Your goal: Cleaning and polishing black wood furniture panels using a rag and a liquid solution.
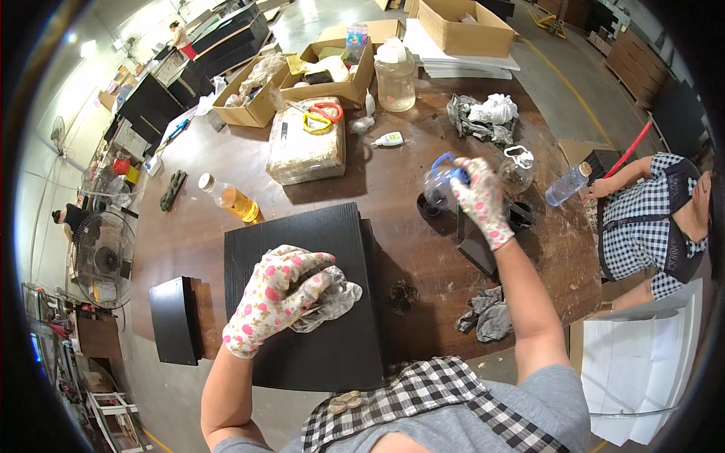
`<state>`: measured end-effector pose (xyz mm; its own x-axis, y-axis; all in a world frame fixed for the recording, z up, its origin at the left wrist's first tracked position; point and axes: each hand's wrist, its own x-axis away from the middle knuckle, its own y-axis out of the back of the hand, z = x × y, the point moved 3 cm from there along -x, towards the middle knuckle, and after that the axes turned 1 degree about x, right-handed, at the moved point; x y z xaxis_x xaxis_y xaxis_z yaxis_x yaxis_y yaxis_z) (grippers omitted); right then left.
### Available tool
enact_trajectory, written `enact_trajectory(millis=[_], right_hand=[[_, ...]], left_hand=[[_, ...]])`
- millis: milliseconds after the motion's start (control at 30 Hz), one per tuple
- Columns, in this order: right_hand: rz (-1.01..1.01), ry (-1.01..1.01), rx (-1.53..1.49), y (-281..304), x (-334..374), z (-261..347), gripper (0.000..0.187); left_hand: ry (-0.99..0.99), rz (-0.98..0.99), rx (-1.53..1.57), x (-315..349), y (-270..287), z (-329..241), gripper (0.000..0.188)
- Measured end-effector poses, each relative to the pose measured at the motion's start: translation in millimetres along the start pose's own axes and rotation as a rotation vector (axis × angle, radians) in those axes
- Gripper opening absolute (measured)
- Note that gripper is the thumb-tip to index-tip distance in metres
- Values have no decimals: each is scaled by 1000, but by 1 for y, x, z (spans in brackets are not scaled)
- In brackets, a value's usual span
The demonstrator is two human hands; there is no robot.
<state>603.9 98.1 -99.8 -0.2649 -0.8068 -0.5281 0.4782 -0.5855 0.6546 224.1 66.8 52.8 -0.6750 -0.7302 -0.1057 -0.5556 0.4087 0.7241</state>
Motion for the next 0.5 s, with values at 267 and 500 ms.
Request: enact_trajectory(millis=[267, 500], right_hand=[[62, -121, 329, -6, -13, -41, 46], [542, -248, 522, -32, 41, -33, 26]], left_hand=[[-113, -254, -263, -7, -32, 13, 25], [-109, -296, -261, -2, -33, 22, 24]])
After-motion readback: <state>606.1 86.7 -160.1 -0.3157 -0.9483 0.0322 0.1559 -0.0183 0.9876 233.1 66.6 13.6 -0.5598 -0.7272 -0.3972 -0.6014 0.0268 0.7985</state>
